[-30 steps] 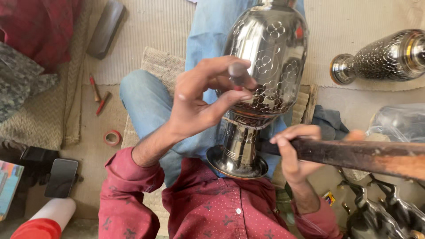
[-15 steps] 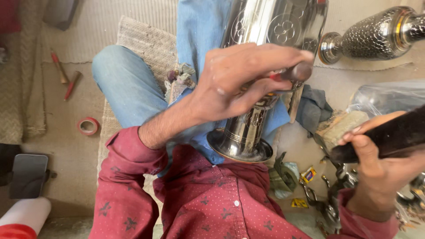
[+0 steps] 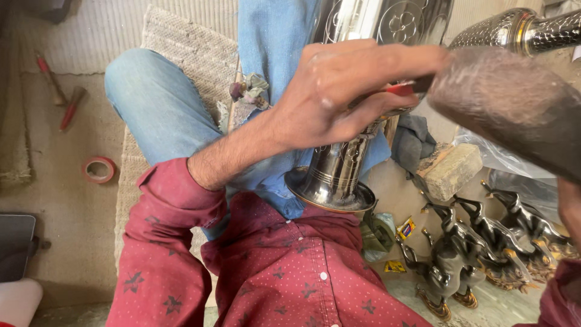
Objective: The person sits on the floor with a brass vase held between their legs and engraves decorative floral patterns into its surface. They hold a chisel against the metal with one hand and repeatedly strike it with a wooden mallet held in the other hand, repositioning the chisel to work on different spots of the pattern.
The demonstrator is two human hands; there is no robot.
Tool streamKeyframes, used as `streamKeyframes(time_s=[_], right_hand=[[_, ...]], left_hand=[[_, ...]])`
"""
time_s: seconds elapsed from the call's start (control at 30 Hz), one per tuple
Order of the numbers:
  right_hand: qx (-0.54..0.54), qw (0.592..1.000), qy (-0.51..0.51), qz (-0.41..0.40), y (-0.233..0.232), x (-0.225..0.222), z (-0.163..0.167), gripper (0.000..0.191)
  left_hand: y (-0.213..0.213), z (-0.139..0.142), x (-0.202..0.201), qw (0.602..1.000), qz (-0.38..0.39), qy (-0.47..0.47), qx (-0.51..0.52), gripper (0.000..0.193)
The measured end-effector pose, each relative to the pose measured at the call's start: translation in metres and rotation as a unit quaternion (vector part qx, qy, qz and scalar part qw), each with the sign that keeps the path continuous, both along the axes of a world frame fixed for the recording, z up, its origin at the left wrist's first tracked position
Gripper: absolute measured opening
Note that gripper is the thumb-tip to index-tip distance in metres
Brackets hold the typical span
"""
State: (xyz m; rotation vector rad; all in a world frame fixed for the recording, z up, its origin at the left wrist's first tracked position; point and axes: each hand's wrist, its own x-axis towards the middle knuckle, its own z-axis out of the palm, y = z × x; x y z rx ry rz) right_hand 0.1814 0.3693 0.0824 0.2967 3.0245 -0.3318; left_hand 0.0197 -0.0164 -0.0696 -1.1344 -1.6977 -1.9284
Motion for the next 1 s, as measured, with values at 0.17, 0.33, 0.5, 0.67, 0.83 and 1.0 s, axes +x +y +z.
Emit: streamKeyframes(time_s=[0.17, 0.33, 0.5, 0.67, 0.83, 1.0], right_hand=[[0.005, 1.000, -0.009, 0.005, -0.001, 0.001, -0.005, 0.033], [-0.008, 1.000, 0.006, -0.005, -0.008, 0.013, -0.014, 0.043], [-0.067, 0.993, 0.094, 0.028, -0.019, 0.024, -0.038, 0.054], [-0.106, 0.962, 0.241, 0.075, -0.018, 0.027, -0.078, 0.064], [-0.123, 0.921, 0.354, 0.109, -0.025, 0.026, -0.103, 0.075], [0.181, 0.892, 0.358, 0.206, -0.034, 0.022, -0.117, 0.065]], left_hand=[[0.011, 0.004, -0.015, 0.996, 0.015, 0.080, 0.020, 0.044], [0.007, 0.009, -0.023, 0.992, -0.074, 0.094, -0.032, 0.054], [0.002, 0.021, -0.038, 0.974, -0.167, 0.151, -0.022, 0.052], [0.003, 0.040, -0.047, 0.957, -0.210, 0.197, -0.046, 0.050], [0.005, 0.051, -0.048, 0.946, -0.255, 0.191, -0.057, 0.055], [0.015, 0.056, -0.054, 0.937, -0.234, 0.255, -0.040, 0.055]])
